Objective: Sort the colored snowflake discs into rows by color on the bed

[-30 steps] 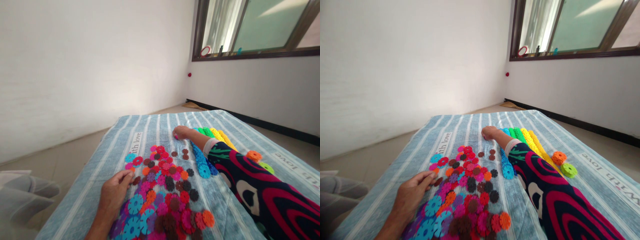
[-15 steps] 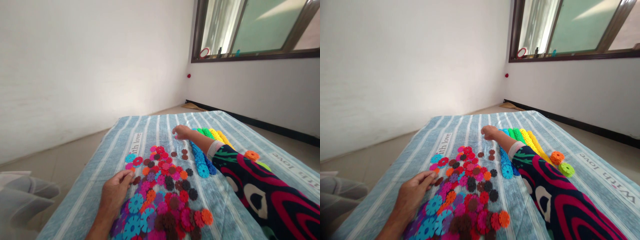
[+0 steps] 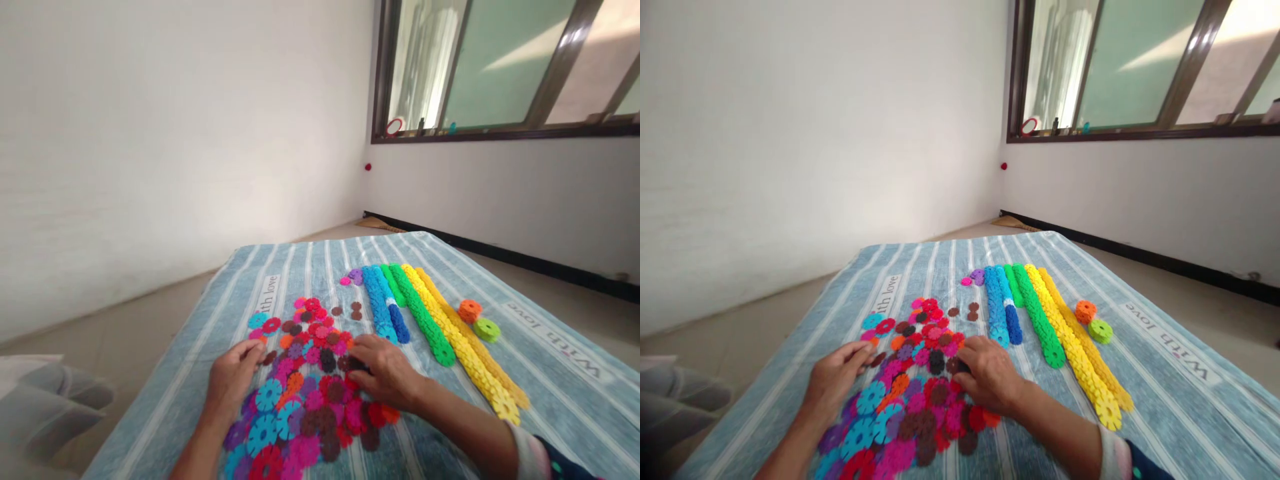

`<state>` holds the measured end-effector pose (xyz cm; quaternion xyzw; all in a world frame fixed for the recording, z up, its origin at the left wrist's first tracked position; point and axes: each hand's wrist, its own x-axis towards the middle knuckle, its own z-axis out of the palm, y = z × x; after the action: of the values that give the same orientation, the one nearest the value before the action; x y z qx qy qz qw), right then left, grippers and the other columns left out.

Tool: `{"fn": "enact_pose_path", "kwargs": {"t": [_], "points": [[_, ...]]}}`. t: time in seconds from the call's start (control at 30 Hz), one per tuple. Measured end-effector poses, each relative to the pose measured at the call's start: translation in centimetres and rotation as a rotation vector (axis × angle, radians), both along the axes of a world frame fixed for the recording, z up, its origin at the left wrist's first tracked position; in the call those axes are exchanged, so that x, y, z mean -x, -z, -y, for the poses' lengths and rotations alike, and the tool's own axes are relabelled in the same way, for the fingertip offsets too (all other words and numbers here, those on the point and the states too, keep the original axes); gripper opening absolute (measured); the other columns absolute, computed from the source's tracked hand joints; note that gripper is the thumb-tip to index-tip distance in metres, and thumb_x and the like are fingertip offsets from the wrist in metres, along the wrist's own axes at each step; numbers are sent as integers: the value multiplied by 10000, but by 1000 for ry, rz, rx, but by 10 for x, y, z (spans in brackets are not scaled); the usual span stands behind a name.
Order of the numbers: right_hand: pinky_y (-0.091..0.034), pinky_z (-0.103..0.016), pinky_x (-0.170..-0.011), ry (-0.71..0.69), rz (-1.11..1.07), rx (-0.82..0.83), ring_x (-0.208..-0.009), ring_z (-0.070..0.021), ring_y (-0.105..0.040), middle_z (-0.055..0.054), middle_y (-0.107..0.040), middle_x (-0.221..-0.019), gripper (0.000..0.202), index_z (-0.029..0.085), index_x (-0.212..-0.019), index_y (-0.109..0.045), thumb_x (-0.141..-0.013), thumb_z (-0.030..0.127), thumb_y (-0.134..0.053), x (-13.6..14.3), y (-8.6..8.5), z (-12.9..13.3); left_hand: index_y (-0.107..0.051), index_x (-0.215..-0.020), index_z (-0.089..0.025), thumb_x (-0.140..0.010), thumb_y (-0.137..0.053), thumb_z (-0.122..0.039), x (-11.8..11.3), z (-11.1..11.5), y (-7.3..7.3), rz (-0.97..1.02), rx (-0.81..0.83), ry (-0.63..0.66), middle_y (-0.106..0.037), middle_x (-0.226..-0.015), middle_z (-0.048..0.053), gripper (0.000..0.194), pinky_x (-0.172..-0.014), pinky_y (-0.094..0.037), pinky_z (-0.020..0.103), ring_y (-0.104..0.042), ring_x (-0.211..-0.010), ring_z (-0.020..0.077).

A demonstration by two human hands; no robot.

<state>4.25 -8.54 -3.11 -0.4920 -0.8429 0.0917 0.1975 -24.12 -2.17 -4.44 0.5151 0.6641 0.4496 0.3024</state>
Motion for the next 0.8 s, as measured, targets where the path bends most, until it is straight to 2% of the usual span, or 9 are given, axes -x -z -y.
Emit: {"fn": "enact_pose_path", "kwargs": {"t": [0.1,0.23,0.33,0.47,0.6,0.8], "points": [[-417,-313,-900,18,-139,34,-998,-208,-560,-55,-621,-1063,151,200,-938,-649,-799,261,-648,4,9,23,-690,-809,-160,-590,-606,-485,0,0,-1,2,-14,3,-699,-615,25,401,-609,-493,280,-648,-640,219],[-411,-291,-946,-44,-277,89,-1068,-201,-546,-64,-609,-1141,190,194,-973,-658,-784,186,-639,7,4,40,-683,-796,-161,-592,-591,-479,0,0,-2,20,-18,3,-699,-617,28,390,-620,-496,289,-652,-657,227],[-415,-278,-958,-44,-379,99,-1092,-192,-546,-72,-610,-1171,248,183,-1024,-656,-779,155,-626,3,4,42,-681,-800,-153,-588,-581,-482,0,0,-2,27,-14,4,-704,-629,32,404,-630,-500,294,-656,-672,233],[-408,-330,-985,46,-424,58,-1121,-227,-543,-119,-616,-1180,286,140,-1048,-667,-765,161,-633,-1,20,38,-683,-812,-145,-591,-577,-483,3,0,0,18,3,3,-711,-647,41,417,-640,-505,299,-662,-690,238],[-394,-346,-1007,10,-434,38,-1164,-248,-517,-139,-605,-1198,291,133,-1015,-683,-726,156,-651,3,33,39,-685,-824,-146,-597,-588,-482,4,1,0,-16,3,0,-716,-675,45,416,-641,-509,296,-663,-711,237],[-412,-301,-979,-104,-527,105,-1136,-223,-532,-131,-596,-1188,261,135,-965,-688,-707,125,-647,6,25,45,-691,-769,-158,-586,-591,-486,0,4,-3,-81,-19,-15,-706,-660,33,389,-609,-504,280,-650,-660,217]]}}
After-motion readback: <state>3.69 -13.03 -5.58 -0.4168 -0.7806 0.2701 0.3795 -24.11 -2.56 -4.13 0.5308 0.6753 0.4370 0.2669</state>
